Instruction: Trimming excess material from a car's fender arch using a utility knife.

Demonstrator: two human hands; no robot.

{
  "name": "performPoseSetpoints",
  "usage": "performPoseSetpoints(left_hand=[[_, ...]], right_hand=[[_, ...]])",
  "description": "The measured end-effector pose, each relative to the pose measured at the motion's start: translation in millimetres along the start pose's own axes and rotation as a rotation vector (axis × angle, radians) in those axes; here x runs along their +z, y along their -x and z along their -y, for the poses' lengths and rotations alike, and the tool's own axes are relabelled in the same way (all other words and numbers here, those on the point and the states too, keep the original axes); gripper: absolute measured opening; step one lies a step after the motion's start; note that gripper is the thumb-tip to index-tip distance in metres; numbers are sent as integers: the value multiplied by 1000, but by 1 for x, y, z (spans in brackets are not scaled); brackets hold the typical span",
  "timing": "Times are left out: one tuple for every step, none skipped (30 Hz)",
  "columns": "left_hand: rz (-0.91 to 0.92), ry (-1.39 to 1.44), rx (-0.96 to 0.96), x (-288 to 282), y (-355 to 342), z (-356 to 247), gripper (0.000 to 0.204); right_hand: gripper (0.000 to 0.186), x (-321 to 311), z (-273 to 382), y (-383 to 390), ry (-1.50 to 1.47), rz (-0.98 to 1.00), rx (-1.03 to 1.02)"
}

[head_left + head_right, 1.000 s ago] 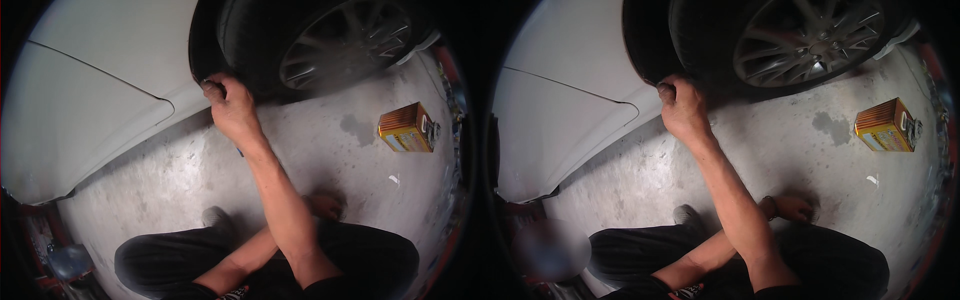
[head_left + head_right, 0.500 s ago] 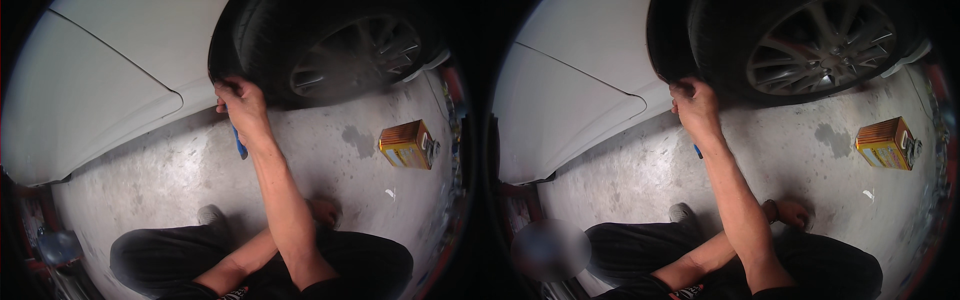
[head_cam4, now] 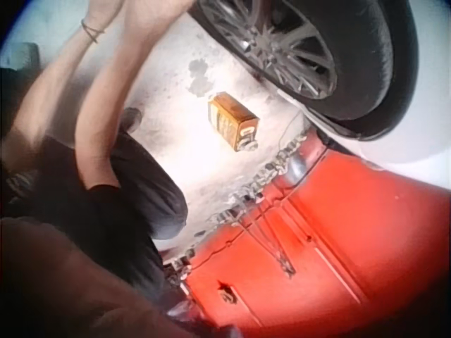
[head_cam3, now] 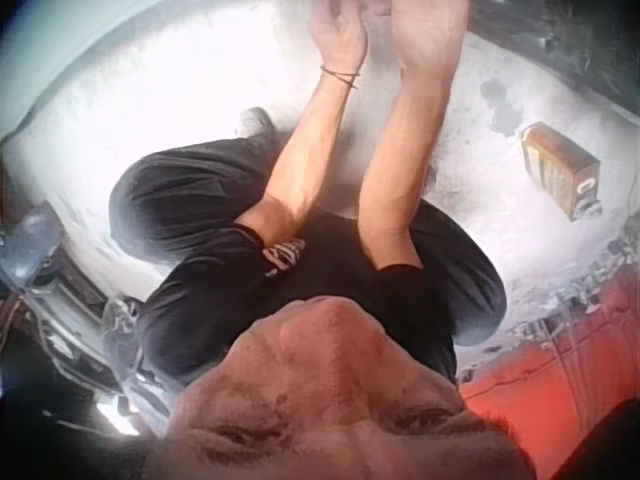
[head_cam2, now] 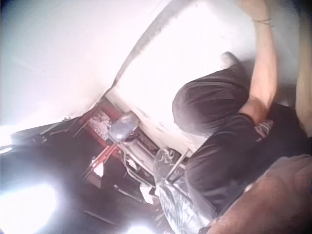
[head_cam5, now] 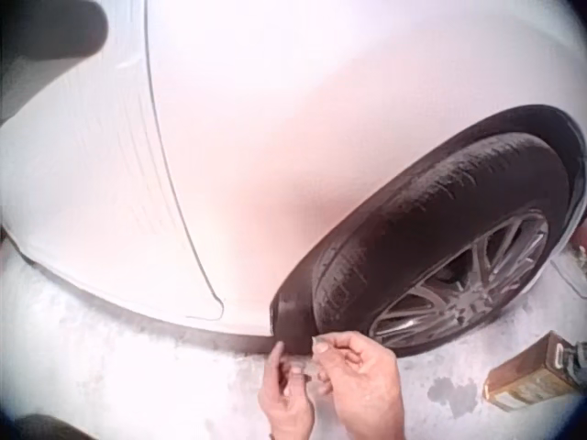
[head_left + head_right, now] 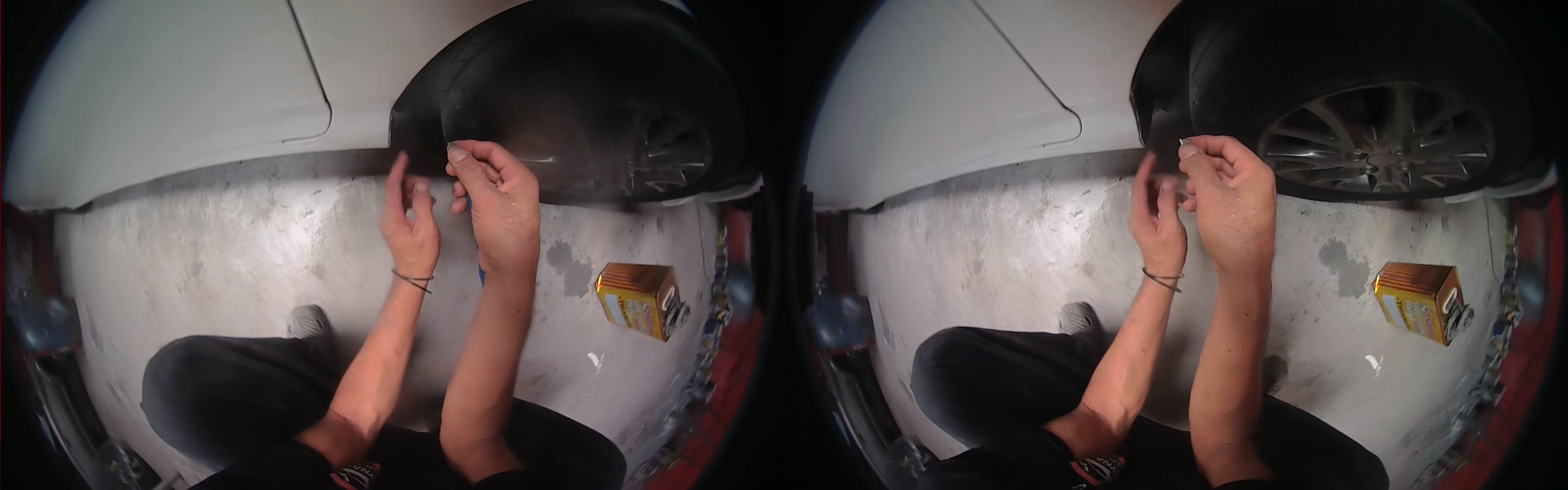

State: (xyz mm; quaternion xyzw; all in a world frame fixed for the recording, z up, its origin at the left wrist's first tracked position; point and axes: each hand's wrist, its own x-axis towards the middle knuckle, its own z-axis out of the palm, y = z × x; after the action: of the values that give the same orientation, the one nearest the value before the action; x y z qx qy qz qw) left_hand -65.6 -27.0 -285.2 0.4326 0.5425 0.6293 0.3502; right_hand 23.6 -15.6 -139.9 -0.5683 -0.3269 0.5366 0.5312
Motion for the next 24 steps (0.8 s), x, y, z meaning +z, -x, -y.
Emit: performPoseSetpoints(left_hand=[[23,-98,92,-1,-12,-12,65],[-1,-103,83,1,-19,-12,65],[24,-127,140,6,-24,-10,77],[62,-139,193,16,-25,-6,91],[53,-146,185,16,-29,-5,91],[107,-220,239,17,-32,-5,97],[166,-290,292,18,-34,-4,104],[166,-294,285,19,-36,-3,104],[178,-266,207,20,-38,-3,109],[192,-232,132,23,-39,-5,113],[197,-230,128,24,-39,-8,113],[196,-218,106,26,-38,-11,115],[192,-212,88,26,-39,-16,116],[193,-213,87,27,-38,-21,116],[227,-189,5,27,-38,-26,114],[259,-164,-75,27,-39,-29,113],[258,-165,-74,28,-41,-25,113],[224,-200,29,32,-46,-19,109],[190,-235,132,34,-50,-12,105],[189,-238,134,34,-52,-6,105],[126,-249,266,33,-53,1,105],[70,-247,390,36,-53,-2,104],[74,-238,386,35,-50,-5,104],[166,-72,159,29,-45,-7,104]], right_hand=[[25,2,1,0,-15,21,-17],[25,5,-2,1,-32,38,-27],[24,7,-4,1,-31,49,-18],[24,5,-4,0,-13,47,-11],[25,8,-4,0,-5,66,-22],[25,10,-4,1,2,83,-34],[25,12,-3,1,1,69,-39],[25,12,-2,2,2,70,-31],[25,11,-2,4,-11,72,-31],[24,9,-1,3,-22,70,-35],[24,5,-3,2,-20,65,-33],[24,2,-4,1,-25,62,-39],[24,1,-5,0,-33,64,-46],[24,0,-5,0,-35,63,-44],[25,0,-5,0,-26,52,-39],[25,1,-4,1,-19,44,-35],[25,2,-5,0,-20,45,-36],[25,3,-6,-1,-26,47,-39],[26,6,-6,-1,-34,50,-42],[26,9,-7,-2,-36,52,-43],[26,13,-8,-2,-39,54,-40],[26,13,-10,-4,-32,44,-38],[26,13,-11,-6,-27,36,-39],[25,13,-12,-8,-37,47,-33]])
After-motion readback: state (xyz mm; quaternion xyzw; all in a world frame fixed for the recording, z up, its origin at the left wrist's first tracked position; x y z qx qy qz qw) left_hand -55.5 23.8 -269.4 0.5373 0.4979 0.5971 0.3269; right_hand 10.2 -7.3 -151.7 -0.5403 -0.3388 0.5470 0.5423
